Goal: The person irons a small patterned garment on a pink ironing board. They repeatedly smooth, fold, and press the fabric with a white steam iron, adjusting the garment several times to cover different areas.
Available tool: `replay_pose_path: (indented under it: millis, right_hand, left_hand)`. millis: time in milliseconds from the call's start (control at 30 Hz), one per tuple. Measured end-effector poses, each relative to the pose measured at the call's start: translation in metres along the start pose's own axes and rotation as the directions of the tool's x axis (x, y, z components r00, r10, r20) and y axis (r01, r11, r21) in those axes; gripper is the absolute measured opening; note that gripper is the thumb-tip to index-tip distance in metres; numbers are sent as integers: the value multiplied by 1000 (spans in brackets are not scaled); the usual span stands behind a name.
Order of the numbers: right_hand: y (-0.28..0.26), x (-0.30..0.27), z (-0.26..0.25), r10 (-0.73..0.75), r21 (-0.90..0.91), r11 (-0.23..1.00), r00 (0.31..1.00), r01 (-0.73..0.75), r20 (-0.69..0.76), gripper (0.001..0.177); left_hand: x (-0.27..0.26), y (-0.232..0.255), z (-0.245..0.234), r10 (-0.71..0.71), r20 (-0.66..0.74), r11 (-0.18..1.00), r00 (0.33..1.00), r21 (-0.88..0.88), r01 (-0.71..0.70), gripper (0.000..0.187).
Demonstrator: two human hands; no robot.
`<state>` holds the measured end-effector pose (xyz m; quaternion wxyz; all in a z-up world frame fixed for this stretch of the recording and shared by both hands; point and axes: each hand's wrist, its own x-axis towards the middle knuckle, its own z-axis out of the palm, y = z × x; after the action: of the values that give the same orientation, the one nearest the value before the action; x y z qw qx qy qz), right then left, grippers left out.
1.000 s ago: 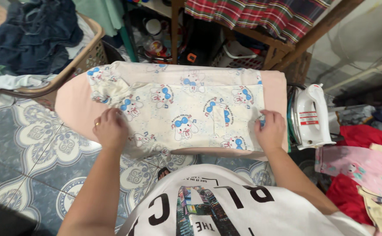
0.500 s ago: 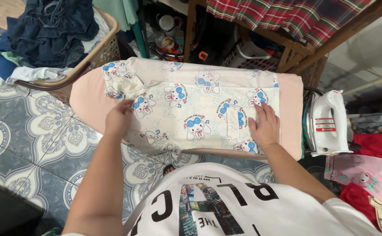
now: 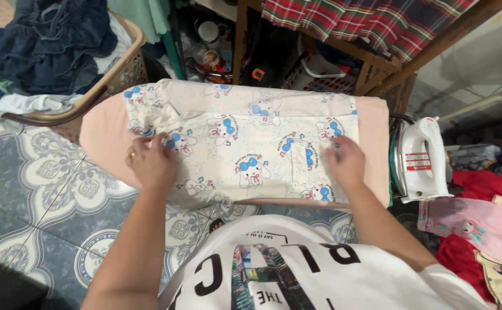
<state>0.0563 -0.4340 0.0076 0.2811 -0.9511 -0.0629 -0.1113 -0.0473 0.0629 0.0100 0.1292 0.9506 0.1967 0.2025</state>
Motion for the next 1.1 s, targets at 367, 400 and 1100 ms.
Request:
replay_pose_path:
  millis: [367, 400, 1100]
  right_hand:
    - [50, 76, 30, 182, -191, 949, 932, -249, -313, 33]
    - [49, 73, 31, 139, -196, 956, 927, -217, -349, 30]
    - [-32, 44, -10, 59, -379, 924, 956, 58, 288, 66]
  left_hand:
    - [84, 44, 39, 291, 227, 954, 929, 7, -300, 30]
    - [84, 41, 37, 303, 208, 950, 930, 10, -311, 26]
    - [27, 51, 16, 279, 346, 960, 896, -85, -266, 72]
